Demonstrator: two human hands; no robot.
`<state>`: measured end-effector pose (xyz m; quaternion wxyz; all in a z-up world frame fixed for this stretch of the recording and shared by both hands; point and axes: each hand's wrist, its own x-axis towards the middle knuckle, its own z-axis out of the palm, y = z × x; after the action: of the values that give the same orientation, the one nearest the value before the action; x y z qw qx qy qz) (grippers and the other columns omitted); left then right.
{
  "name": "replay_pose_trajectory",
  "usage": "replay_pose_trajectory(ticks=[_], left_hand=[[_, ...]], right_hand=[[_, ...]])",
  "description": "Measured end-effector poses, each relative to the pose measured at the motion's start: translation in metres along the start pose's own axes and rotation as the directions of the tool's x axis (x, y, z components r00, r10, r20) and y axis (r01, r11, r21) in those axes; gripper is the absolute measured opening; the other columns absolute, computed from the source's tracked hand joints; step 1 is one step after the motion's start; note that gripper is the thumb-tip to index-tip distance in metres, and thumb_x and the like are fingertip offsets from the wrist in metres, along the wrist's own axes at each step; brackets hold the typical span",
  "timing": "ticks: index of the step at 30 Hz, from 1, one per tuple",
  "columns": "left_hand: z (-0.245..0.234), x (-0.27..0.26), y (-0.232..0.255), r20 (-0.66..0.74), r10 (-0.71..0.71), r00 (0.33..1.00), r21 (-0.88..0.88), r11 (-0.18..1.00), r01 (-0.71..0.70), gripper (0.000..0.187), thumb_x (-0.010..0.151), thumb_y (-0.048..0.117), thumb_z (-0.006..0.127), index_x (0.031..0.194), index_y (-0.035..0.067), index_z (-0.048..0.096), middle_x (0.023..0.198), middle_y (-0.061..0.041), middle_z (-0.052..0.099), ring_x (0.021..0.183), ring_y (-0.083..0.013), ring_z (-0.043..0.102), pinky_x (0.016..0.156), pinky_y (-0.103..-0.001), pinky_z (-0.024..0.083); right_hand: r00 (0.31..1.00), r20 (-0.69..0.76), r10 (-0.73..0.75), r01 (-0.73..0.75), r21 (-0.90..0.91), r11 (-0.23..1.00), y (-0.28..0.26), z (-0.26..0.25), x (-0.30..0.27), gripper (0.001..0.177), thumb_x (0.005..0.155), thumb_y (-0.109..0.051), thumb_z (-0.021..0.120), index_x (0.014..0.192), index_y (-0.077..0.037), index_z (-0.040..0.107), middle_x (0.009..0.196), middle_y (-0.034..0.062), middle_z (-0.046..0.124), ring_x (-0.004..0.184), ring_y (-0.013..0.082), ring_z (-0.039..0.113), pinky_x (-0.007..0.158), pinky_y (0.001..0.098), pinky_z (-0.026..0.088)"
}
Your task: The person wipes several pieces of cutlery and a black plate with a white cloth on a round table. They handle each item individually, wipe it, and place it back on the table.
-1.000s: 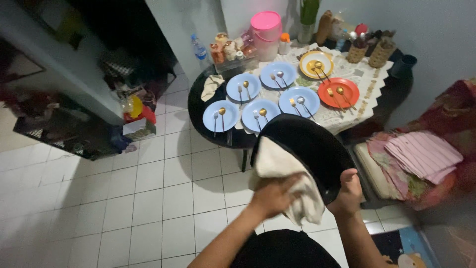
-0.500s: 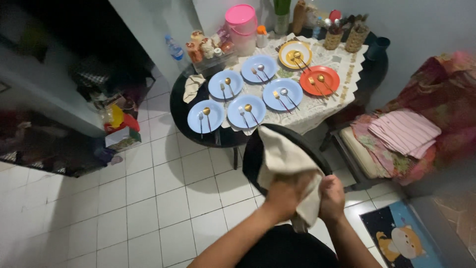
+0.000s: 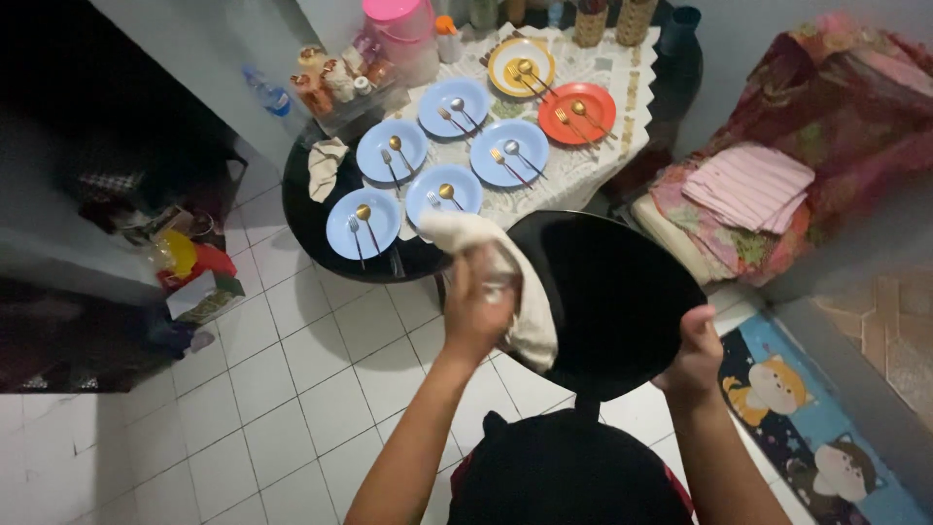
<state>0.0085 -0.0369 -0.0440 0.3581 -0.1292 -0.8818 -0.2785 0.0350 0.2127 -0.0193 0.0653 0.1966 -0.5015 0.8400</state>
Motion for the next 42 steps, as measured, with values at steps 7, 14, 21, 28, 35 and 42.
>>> replay_pose_trajectory(ticks=[7, 14, 21, 28, 35, 42], left_hand=[[0.046, -0.057, -0.04, 0.841, -0.271, 0.468, -0.478, 0.032, 0.878, 0.039, 0.07, 0.005, 0.083, 0.109, 0.003, 0.076, 0.094, -0.017, 0.076, 0.083, -0.0298, 0.073, 0.072, -0.045, 0.059], [0.076, -0.085, -0.011, 0.645, -0.644, 0.411, -0.454, 0.11, 0.884, 0.032, 0.075, 0.0, 0.075, 0.108, 0.003, 0.076, 0.092, -0.018, 0.076, 0.078, -0.0255, 0.072, 0.066, -0.043, 0.055], [0.087, -0.108, 0.023, 0.692, -0.675, 0.257, -0.568, -0.29, 0.77, 0.033, 0.08, 0.006, 0.069, 0.112, 0.0, 0.074, 0.102, -0.015, 0.075, 0.087, -0.0214, 0.068, 0.077, -0.044, 0.058], [0.073, -0.171, -0.031, 0.945, -0.26, 0.199, -0.323, -0.643, 0.694, 0.043, 0.064, 0.007, 0.059, 0.106, 0.006, 0.061, 0.088, -0.008, 0.064, 0.074, -0.0244, 0.065, 0.074, -0.044, 0.061], [0.051, -0.157, -0.056, 0.997, -0.026, 0.074, -0.074, -0.631, 0.773, 0.066, 0.094, 0.055, 0.055, 0.108, -0.009, 0.063, 0.078, -0.013, 0.062, 0.057, -0.0156, 0.06, 0.052, -0.04, 0.059], [0.018, -0.116, -0.039, 0.951, -0.304, 0.056, -0.175, -0.383, 0.907, 0.057, 0.094, 0.036, 0.07, 0.14, 0.005, 0.061, 0.134, -0.022, 0.064, 0.124, -0.0349, 0.063, 0.108, -0.052, 0.046]], right_hand=[[0.894, -0.144, 0.424, -0.38, 0.26, 0.888, 0.08, -0.138, -0.018, 0.048, 0.105, -0.049, 0.053, 0.115, -0.003, 0.058, 0.09, 0.009, 0.055, 0.075, 0.0187, 0.054, 0.066, 0.0312, 0.044], [0.959, 0.014, -0.284, 0.094, -0.958, 0.272, 0.036, -0.047, 0.004, 0.073, 0.089, -0.024, 0.081, 0.15, 0.003, 0.051, 0.144, 0.0276, 0.04, 0.133, 0.0511, 0.038, 0.115, 0.059, 0.027], [0.919, 0.392, 0.045, 0.381, -0.91, 0.162, 0.051, 0.027, -0.039, 0.083, 0.082, -0.071, 0.065, 0.15, -0.026, 0.053, 0.154, 0.0092, 0.05, 0.155, 0.0382, 0.026, 0.118, 0.074, -0.002], [0.857, 0.495, 0.142, 0.472, -0.865, 0.169, 0.068, 0.023, -0.076, 0.069, 0.072, -0.046, 0.082, 0.136, -0.027, 0.063, 0.133, -0.0002, 0.064, 0.138, 0.0294, 0.049, 0.114, 0.0642, 0.019], [0.823, 0.561, 0.089, 0.533, -0.817, 0.22, 0.081, 0.03, -0.089, 0.024, 0.09, -0.033, 0.067, 0.114, -0.027, 0.068, 0.116, -0.0081, 0.067, 0.121, 0.0195, 0.059, 0.109, 0.0497, 0.032], [0.708, 0.678, 0.198, 0.498, -0.677, 0.541, 0.077, 0.022, -0.082, 0.03, 0.072, -0.02, 0.079, 0.096, -0.02, 0.062, 0.101, -0.0059, 0.065, 0.105, 0.022, 0.06, 0.112, 0.0557, 0.028]])
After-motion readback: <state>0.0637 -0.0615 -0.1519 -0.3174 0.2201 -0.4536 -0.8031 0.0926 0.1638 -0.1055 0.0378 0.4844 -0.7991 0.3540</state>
